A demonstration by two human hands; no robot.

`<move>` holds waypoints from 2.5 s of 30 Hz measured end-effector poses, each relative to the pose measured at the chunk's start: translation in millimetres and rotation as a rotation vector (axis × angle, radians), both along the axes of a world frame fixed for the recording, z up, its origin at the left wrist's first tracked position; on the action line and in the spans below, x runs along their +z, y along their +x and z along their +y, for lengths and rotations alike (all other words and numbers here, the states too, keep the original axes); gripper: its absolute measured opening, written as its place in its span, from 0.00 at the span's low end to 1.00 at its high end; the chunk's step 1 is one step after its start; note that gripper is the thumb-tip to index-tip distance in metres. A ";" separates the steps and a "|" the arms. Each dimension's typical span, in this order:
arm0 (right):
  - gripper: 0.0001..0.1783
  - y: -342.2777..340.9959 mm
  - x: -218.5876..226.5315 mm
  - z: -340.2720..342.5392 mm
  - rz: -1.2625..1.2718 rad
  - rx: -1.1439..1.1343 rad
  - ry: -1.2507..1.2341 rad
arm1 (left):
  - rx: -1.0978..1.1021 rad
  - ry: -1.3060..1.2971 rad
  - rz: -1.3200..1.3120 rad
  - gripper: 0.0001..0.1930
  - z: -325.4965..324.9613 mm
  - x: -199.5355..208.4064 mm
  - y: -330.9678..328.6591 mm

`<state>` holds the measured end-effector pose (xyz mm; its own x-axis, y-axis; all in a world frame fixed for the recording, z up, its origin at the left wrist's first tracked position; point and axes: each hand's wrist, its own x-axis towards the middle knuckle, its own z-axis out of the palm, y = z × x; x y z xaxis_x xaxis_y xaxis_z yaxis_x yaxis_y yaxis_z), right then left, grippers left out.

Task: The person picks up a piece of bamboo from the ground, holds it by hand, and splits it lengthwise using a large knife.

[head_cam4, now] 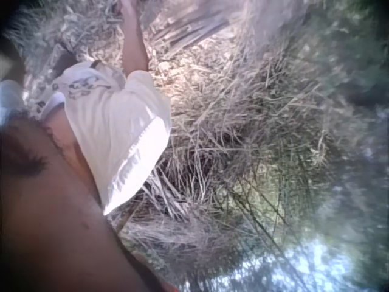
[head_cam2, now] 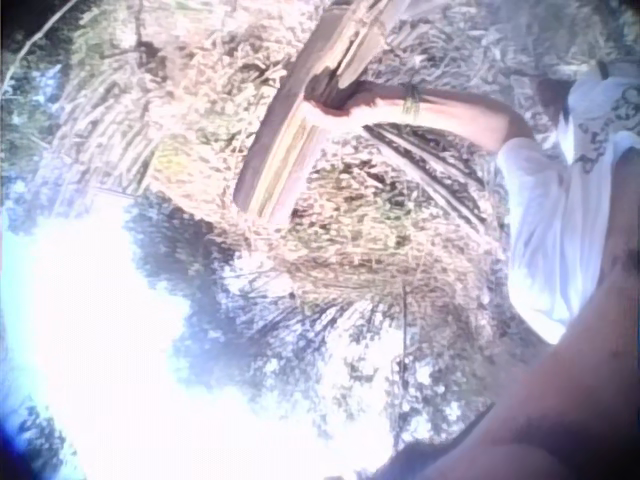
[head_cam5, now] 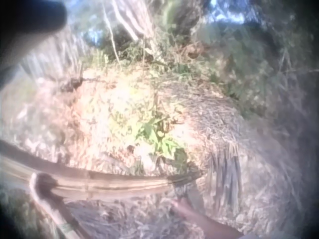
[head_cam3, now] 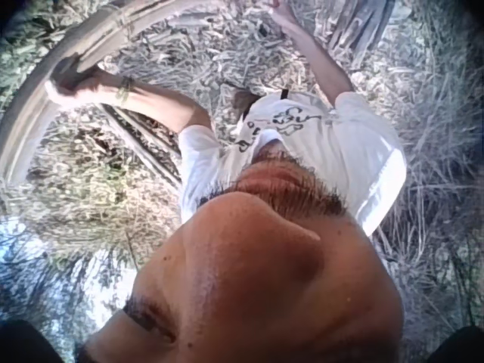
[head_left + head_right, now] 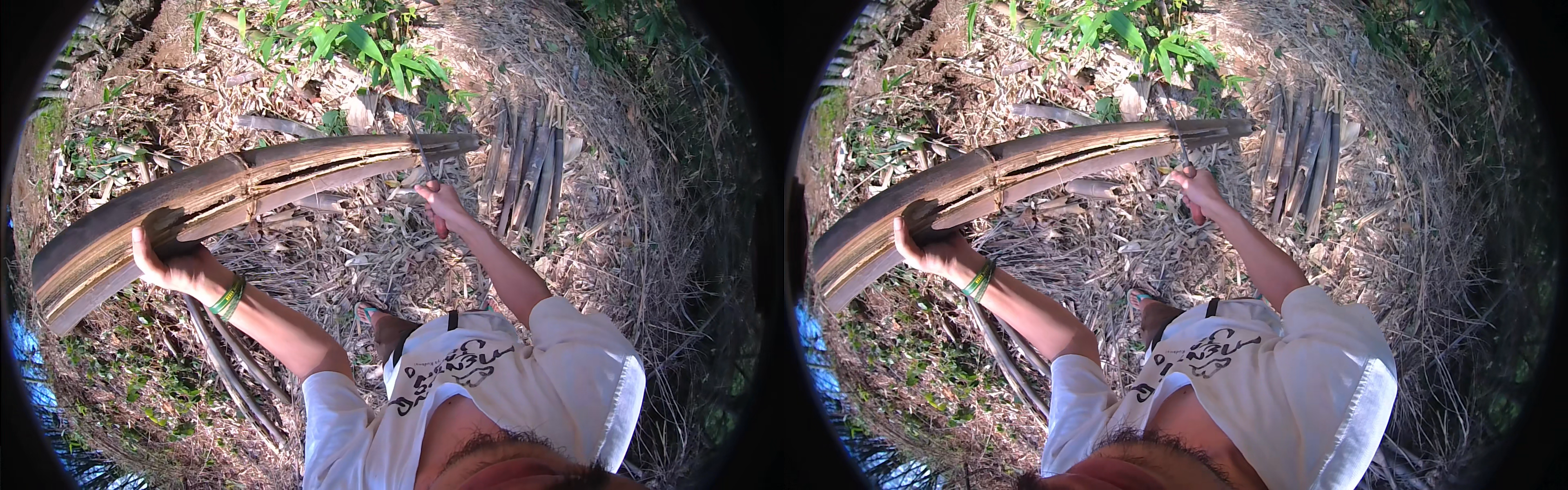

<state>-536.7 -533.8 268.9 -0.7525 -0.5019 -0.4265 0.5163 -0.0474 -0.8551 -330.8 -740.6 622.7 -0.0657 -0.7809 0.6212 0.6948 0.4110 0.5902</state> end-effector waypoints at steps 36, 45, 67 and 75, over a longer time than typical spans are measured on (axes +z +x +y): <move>0.14 -83.8 221.6 87.7 0.975 -0.737 -0.974 | -0.062 0.035 -0.006 0.14 -18.4 21.7 -41.6; 0.12 5.1 -105.1 23.9 -0.285 0.068 -0.059 | 0.009 -0.023 0.012 0.11 -60.5 7.8 -18.0; 0.14 -11.3 -55.6 5.2 0.127 0.134 0.239 | -0.211 0.041 0.066 0.24 -26.3 -34.4 20.2; 0.23 -44.6 46.1 38.6 0.437 0.168 0.289 | -0.184 0.047 0.126 0.23 -103.9 -58.6 58.6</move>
